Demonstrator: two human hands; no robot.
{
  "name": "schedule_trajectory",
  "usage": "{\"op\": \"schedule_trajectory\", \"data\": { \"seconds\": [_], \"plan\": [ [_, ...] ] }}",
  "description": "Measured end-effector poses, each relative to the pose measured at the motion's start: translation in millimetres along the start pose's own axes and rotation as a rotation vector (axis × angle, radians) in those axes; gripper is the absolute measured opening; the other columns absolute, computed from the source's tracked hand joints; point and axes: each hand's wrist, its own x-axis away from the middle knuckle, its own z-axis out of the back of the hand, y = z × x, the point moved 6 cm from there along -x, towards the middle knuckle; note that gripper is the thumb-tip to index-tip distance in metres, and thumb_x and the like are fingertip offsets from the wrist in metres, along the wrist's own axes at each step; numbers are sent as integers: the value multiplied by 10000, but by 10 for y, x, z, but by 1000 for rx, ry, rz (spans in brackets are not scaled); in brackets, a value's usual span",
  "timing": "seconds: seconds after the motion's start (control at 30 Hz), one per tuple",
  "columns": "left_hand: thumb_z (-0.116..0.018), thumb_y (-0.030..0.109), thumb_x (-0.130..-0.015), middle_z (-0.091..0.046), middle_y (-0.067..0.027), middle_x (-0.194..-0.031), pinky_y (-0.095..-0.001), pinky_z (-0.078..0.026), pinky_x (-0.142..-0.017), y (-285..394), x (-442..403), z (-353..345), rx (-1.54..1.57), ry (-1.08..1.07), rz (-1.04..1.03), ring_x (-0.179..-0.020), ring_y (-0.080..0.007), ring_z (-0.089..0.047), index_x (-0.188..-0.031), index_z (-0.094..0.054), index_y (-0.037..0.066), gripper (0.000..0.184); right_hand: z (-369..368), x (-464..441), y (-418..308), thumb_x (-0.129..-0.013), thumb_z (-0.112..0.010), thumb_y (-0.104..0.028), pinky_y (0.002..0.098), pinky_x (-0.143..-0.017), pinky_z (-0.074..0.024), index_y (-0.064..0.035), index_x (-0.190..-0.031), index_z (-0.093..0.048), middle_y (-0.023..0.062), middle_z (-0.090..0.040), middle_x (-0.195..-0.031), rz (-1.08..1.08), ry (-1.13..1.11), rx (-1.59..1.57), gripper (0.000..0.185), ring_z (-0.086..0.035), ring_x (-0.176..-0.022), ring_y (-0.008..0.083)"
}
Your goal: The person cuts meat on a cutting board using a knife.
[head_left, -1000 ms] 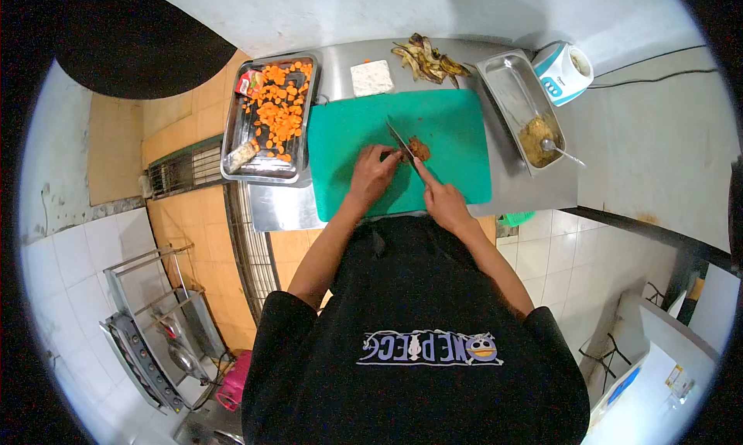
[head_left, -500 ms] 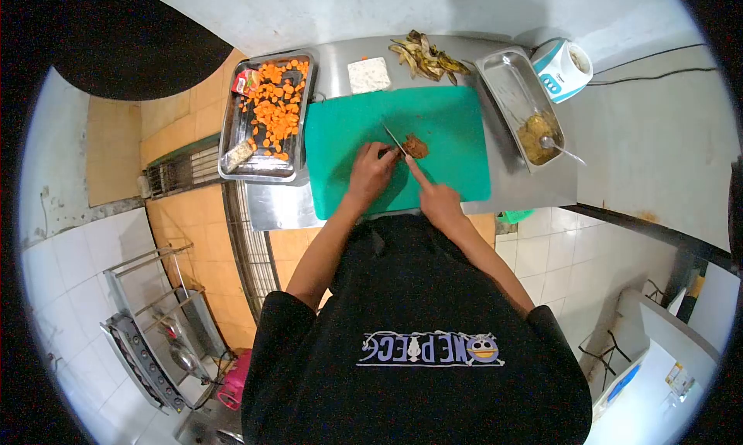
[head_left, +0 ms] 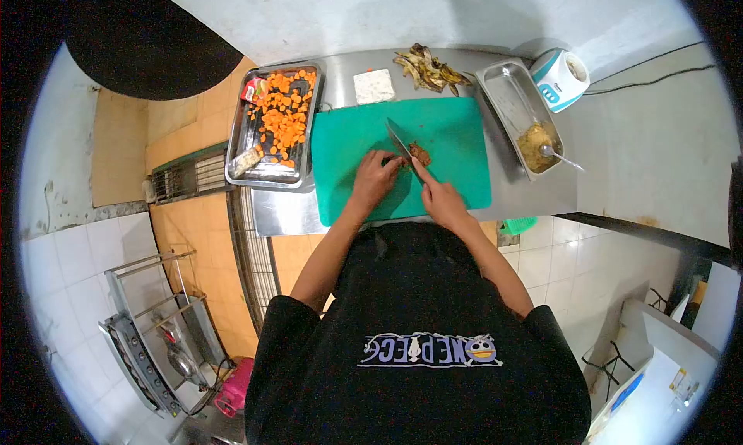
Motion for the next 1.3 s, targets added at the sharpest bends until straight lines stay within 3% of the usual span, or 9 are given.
{"op": "schedule_trajectory", "data": {
  "seconds": [0.4,0.5,0.57,0.7,0.8,0.87,1.07,1.17,1.3],
  "plan": [
    [-728,81,-841,-679,-120,-1051,-449,-550,-809,30,-18,39,12,-24,13,-948,-335,-649,-1056,-745,97,217,-127,18,52,-953,-544,-145,626,-656,-537,-387,-1628,-159,266,-657,-703,54,82,27,814,-649,-657,491],
    [-727,80,-842,-677,-124,-1053,-453,-550,-817,13,5,33,49,-13,53,-960,-338,-646,-1057,-745,101,217,-161,-120,28,-976,-508,-123,604,-675,-505,-396,-1627,-175,259,-624,-688,25,87,155,780,-623,-660,475],
    [-726,83,-846,-676,-126,-1056,-455,-549,-821,14,-4,22,32,5,39,-961,-339,-647,-1063,-746,106,219,-155,-202,-9,-943,-549,-148,624,-641,-543,-417,-1623,-161,270,-689,-794,-21,-4,191,827,-668,-681,476],
    [-727,95,-852,-675,-125,-1058,-452,-548,-825,1,28,38,-9,-7,28,-960,-336,-648,-1061,-751,106,211,-127,-300,-58,-952,-537,-150,618,-651,-546,-418,-1622,-157,270,-692,-803,-22,34,240,816,-668,-680,476],
    [-722,102,-860,-676,-119,-1054,-448,-547,-823,-21,36,42,13,14,8,-956,-334,-648,-1053,-757,108,197,-91,-281,11,-966,-518,-150,620,-673,-543,-403,-1622,-173,269,-680,-768,31,80,75,784,-661,-682,485],
    [-716,64,-817,-677,-136,-1100,-473,-537,-848,-49,51,-6,44,-28,24,-986,-359,-646,-1121,-737,111,309,-14,-119,-16,-976,-502,-150,627,-694,-535,-380,-1622,-196,275,-666,-743,17,71,-47,751,-648,-684,500],
    [-720,74,-821,-679,-125,-1100,-479,-538,-860,-43,67,-13,31,-24,23,-1004,-359,-645,-1144,-734,129,328,-65,91,13,-977,-492,-146,640,-699,-524,-366,-1622,-206,282,-653,-731,45,61,-50,739,-635,-683,513],
    [-714,84,-854,-674,-114,-1031,-444,-541,-832,12,31,53,5,-10,19,-965,-328,-642,-1052,-744,96,201,-70,98,-3,-972,-501,-146,643,-695,-524,-369,-1625,-190,289,-650,-723,29,54,-19,757,-641,-685,511],
    [-723,83,-847,-672,-115,-1034,-445,-543,-827,3,20,44,-1,-4,6,-965,-332,-640,-1055,-742,100,210,-137,69,48,-962,-520,-147,644,-695,-531,-373,-1629,-161,295,-649,-713,26,60,59,791,-650,-691,504]
  ]
}}
